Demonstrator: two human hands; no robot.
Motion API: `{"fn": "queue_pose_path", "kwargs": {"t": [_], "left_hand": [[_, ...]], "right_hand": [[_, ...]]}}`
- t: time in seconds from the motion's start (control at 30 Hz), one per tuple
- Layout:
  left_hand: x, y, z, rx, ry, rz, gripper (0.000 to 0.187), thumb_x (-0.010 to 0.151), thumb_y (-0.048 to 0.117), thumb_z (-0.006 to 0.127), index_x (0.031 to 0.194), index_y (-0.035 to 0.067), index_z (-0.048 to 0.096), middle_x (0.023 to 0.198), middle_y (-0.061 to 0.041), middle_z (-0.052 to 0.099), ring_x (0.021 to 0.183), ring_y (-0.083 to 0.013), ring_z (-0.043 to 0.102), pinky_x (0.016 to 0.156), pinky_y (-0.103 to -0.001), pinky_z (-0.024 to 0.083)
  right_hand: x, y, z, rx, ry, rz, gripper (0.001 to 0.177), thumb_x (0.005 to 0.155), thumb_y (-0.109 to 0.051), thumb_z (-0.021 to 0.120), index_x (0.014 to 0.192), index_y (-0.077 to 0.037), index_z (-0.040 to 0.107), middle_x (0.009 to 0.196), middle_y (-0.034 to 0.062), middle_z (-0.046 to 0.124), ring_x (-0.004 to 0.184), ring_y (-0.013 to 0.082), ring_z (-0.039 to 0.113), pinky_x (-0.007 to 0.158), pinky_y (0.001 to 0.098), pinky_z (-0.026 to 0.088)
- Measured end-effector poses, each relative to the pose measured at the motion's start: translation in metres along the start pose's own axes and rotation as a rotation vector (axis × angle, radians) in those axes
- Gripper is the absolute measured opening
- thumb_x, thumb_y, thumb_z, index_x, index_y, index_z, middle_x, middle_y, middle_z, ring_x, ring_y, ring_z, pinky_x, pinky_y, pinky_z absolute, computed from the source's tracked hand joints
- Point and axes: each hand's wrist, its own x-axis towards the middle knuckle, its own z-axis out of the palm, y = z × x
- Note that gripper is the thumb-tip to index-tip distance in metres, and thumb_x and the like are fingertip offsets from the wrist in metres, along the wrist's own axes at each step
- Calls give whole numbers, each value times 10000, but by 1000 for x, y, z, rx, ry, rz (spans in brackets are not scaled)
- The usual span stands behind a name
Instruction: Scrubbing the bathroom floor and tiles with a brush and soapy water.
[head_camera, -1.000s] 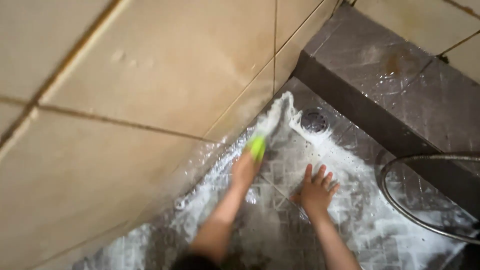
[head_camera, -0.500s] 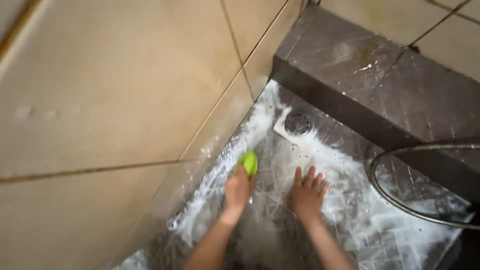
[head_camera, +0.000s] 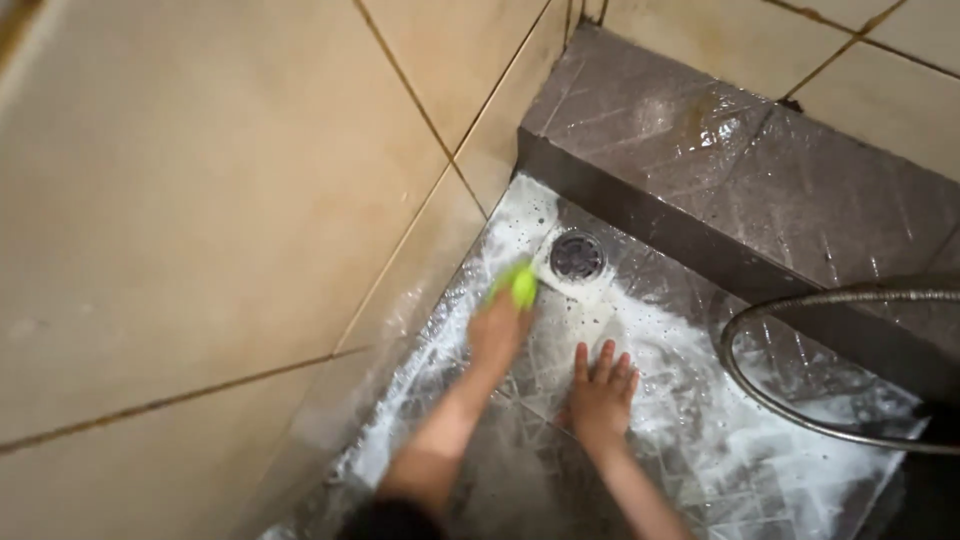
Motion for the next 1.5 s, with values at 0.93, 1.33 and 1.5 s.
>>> {"fn": "queue_pose_path", "kwargs": {"t": [0.93, 1.33, 1.5], "left_hand": [[-50, 19, 14, -4, -121, -226, 472, 974, 430, 673, 1292, 86, 624, 909, -182, 753, 775, -414, 721, 706, -512, 572], [-122, 12, 40, 58, -304, -200, 524, 939, 445, 762, 1223, 43, 582, 874, -178, 734, 801, -392, 717, 707, -515, 571], [-266, 33, -1, -37, -548, -227, 604, 943, 463, 745, 1403, 138, 526, 975, -160, 743, 791, -320, 742, 697, -478, 583]], "right_hand": [[-3, 5, 21, 113, 67, 19, 1309, 688, -546, 874, 1648, -233, 41, 1706, 196, 23, 1564, 457, 74, 1252, 587, 91], [-1, 30, 37, 240, 238, -72, 1405, 613, -563, 915, 1625, -75, 71, 1726, 134, 84, 1586, 369, 75, 1275, 499, 103], [-33, 90, -26, 79, -234, 73, 1398, 724, -582, 900, 1638, -163, -72, 1719, 106, -134, 1598, 288, -97, 1260, 516, 15]]}}
